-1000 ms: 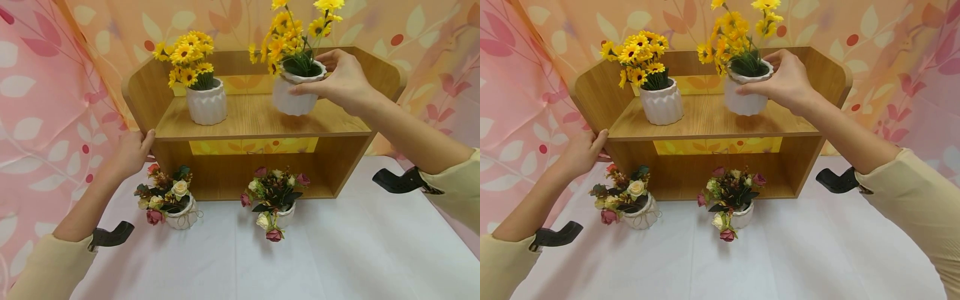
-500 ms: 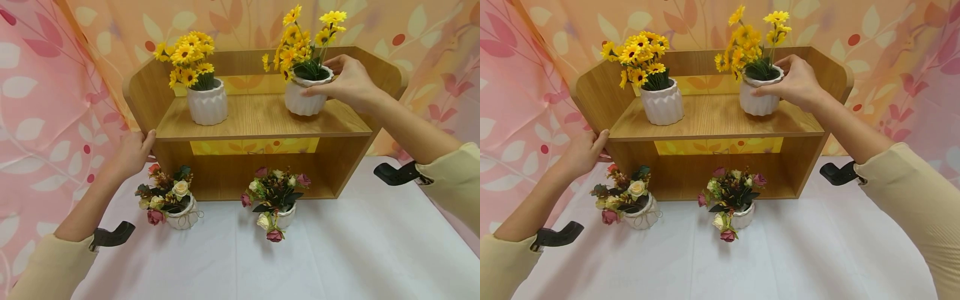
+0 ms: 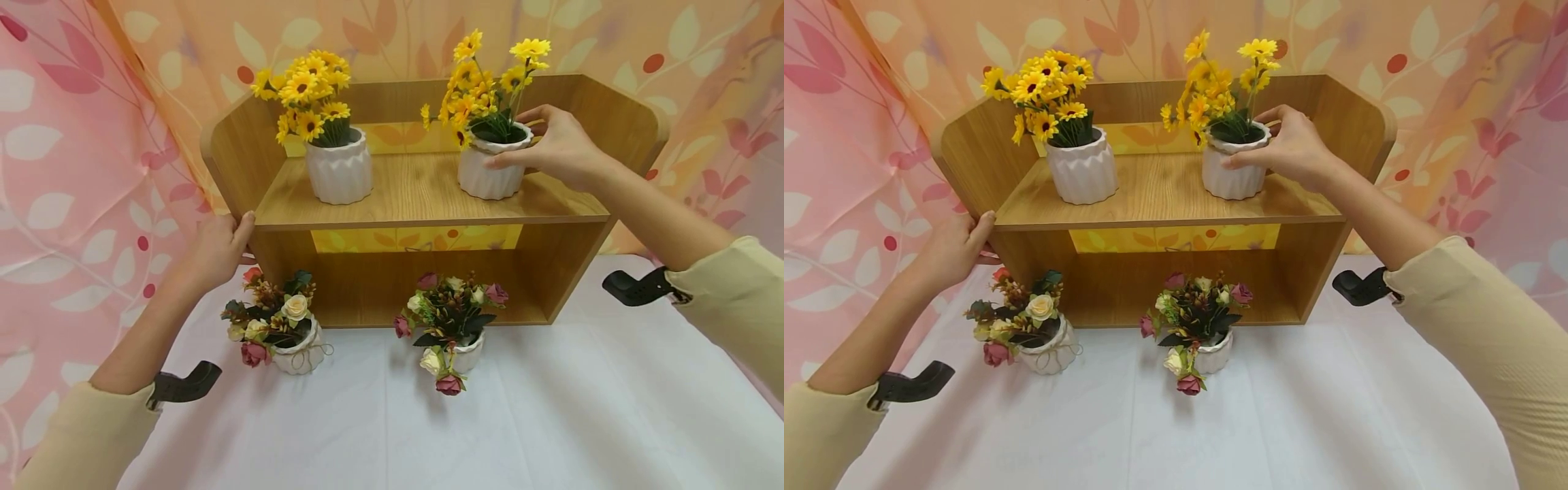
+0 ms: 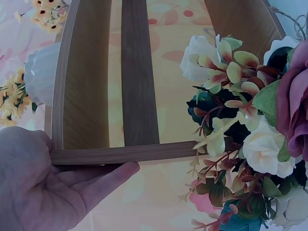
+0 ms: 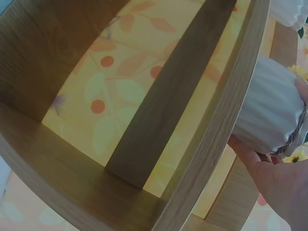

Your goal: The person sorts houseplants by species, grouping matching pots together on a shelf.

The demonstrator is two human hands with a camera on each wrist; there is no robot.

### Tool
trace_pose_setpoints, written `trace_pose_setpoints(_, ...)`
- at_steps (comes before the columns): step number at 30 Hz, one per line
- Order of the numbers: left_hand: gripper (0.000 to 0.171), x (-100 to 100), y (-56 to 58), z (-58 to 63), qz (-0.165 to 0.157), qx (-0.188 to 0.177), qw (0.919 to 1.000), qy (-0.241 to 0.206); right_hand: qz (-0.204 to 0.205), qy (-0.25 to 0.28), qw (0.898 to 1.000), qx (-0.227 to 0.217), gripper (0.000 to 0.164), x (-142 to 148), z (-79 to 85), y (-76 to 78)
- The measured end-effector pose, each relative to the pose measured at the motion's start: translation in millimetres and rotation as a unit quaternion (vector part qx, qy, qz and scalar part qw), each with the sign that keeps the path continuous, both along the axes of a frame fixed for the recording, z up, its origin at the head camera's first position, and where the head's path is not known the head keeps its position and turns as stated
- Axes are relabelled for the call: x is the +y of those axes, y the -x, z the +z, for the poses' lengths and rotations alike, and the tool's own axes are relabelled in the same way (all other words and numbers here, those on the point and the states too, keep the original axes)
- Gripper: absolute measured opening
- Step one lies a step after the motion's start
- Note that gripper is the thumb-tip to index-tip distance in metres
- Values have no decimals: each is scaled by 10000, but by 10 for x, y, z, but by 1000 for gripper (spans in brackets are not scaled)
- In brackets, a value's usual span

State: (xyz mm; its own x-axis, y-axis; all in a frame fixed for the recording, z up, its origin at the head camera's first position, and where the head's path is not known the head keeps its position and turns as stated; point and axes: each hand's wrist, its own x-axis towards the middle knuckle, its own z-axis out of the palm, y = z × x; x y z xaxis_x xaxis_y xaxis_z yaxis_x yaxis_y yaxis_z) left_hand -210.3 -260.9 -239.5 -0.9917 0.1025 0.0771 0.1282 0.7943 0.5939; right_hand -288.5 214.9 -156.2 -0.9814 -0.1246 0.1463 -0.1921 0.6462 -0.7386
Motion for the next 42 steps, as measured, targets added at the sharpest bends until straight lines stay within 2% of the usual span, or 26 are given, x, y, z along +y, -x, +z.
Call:
trace_pose_setpoints(5,68,5,5,-2,19,-9,10000,-17,130,-22,9996,-267,99,0,11,18)
trace_pose_setpoints(11,67,-1,19,-1,50,47,10000,28,566,-179,9965,-592,106,24,85,17)
trace_pose_setpoints(19,68,7,9,5,27,19,10000,7,573,-319,9963,-549,104,65,162,-109)
trace_pose_setpoints(22,68,9,6,3,27,33,10000,-4,540,-206,9967,-570,103,45,161,-195)
trace_pose_setpoints(27,68,-2,9,-2,30,22,10000,-24,231,166,9980,-565,106,-37,96,-390)
trace_pose_setpoints(36,69,-6,-1,-1,40,45,10000,-3,-275,611,9977,-102,97,-123,-96,-766)
trace_pose_setpoints(42,69,-2,-8,-2,11,85,10000,-16,-90,881,9959,202,82,-107,-302,-953)
